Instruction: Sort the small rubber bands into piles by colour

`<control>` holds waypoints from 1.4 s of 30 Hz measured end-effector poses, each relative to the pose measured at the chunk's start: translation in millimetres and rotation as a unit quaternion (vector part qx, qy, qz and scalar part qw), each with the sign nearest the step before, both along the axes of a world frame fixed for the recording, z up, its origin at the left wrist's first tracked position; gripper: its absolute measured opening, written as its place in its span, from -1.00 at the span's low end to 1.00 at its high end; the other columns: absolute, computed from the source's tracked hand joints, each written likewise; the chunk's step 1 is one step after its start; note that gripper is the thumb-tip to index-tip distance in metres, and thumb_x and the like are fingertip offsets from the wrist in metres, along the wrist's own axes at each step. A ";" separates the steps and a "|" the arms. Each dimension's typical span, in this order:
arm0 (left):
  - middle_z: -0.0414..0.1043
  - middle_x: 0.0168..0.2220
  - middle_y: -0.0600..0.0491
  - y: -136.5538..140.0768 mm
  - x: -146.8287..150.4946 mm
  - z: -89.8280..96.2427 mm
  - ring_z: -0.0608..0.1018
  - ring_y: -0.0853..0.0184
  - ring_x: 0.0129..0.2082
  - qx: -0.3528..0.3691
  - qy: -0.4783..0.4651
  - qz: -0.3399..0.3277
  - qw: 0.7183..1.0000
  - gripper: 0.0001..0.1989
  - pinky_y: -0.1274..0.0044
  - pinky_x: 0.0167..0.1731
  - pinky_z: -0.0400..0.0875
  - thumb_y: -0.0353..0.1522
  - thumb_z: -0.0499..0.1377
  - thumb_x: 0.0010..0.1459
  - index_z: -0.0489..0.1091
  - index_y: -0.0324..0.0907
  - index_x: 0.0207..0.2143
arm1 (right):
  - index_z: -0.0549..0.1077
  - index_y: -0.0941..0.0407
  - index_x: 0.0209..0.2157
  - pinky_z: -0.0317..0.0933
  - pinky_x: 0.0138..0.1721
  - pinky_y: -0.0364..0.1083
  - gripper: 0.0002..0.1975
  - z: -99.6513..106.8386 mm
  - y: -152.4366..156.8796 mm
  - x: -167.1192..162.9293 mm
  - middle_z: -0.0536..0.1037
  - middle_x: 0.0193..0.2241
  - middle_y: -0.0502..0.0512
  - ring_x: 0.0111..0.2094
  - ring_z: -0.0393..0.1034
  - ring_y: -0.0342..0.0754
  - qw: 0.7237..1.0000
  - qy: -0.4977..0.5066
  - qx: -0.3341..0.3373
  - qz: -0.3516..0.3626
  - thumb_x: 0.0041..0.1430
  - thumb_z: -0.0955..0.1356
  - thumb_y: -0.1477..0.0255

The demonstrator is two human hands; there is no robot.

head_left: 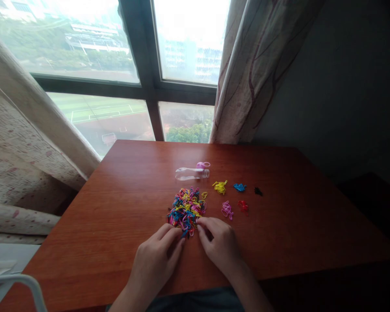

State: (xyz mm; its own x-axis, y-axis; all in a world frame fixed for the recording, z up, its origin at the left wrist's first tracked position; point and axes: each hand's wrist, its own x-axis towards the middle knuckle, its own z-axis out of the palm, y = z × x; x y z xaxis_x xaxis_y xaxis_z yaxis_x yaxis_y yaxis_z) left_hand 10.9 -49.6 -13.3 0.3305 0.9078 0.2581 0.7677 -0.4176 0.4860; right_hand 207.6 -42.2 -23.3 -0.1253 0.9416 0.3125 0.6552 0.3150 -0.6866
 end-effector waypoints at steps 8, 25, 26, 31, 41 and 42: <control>0.49 -0.27 0.11 -1.6 1.3 0.1 0.58 0.33 -0.36 0.010 0.044 0.006 0.999 -0.85 0.55 -0.42 0.39 -0.32 0.04 0.30 0.41 -0.04 -0.19 | 0.49 0.07 -0.19 0.25 -0.23 -0.12 -0.83 2.2 -1.1 -0.1 0.60 -0.32 0.03 -0.31 0.49 -0.05 1.000 0.013 0.002 -0.012 0.23 0.29 0.52; 0.46 -0.32 0.07 -3.8 0.6 4.3 0.54 0.38 -0.40 0.006 0.018 -0.033 0.999 -0.81 0.60 -0.39 0.39 -0.33 0.01 0.33 0.40 -0.09 -0.27 | 0.49 0.05 -0.23 0.22 -0.27 -0.15 -0.88 5.6 -11.1 -2.2 0.58 -0.40 0.02 -0.35 0.47 -0.07 0.994 -0.050 0.007 0.097 0.28 0.30 0.45; 0.46 -0.32 0.07 -3.6 0.7 4.4 0.54 0.38 -0.40 0.006 0.017 -0.034 0.999 -0.81 0.60 -0.39 0.40 -0.33 0.01 0.33 0.40 -0.09 -0.27 | 0.49 0.05 -0.24 0.22 -0.27 -0.15 -0.88 5.3 -10.8 -2.6 0.58 -0.40 0.02 -0.35 0.47 -0.07 0.994 -0.058 0.004 0.095 0.29 0.30 0.45; 0.48 -0.30 0.08 -3.7 0.4 3.3 0.56 0.37 -0.38 0.007 0.014 -0.027 1.000 -0.84 0.60 -0.40 0.40 -0.33 0.03 0.32 0.40 -0.08 -0.24 | 0.49 0.05 -0.31 0.22 -0.28 -0.15 -0.85 4.3 -10.5 -4.1 0.57 -0.42 0.02 -0.36 0.45 -0.07 0.995 -0.063 0.002 0.077 0.29 0.28 0.46; 0.50 -0.26 0.10 -3.6 0.5 -0.3 0.58 0.35 -0.37 0.016 0.039 -0.010 0.999 -0.86 0.57 -0.43 0.39 -0.33 0.04 0.30 0.40 -0.06 -0.23 | 0.53 0.08 -0.29 0.30 -0.39 -0.17 -0.81 6.1 -1.0 65.7 0.60 -0.41 0.06 -0.45 0.47 -0.08 0.992 0.017 0.045 -0.118 0.28 0.29 0.34; 0.50 -0.26 0.10 -3.6 0.5 -0.1 0.58 0.35 -0.37 0.019 0.040 -0.010 0.999 -0.85 0.57 -0.43 0.38 -0.33 0.04 0.30 0.40 -0.05 -0.23 | 0.53 0.09 -0.30 0.30 -0.41 -0.16 -0.80 6.9 7.5 79.9 0.59 -0.44 0.06 -0.47 0.47 -0.08 0.987 0.005 0.047 -0.156 0.27 0.31 0.30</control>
State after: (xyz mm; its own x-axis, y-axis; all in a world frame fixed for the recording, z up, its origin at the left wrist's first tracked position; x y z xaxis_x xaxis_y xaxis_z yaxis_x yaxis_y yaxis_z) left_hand 11.4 -53.2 -13.4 0.3694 0.8907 0.2648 0.7947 -0.4505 0.4067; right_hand 287.6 -34.7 -16.3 0.1694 0.9004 0.4008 0.7237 0.1624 -0.6707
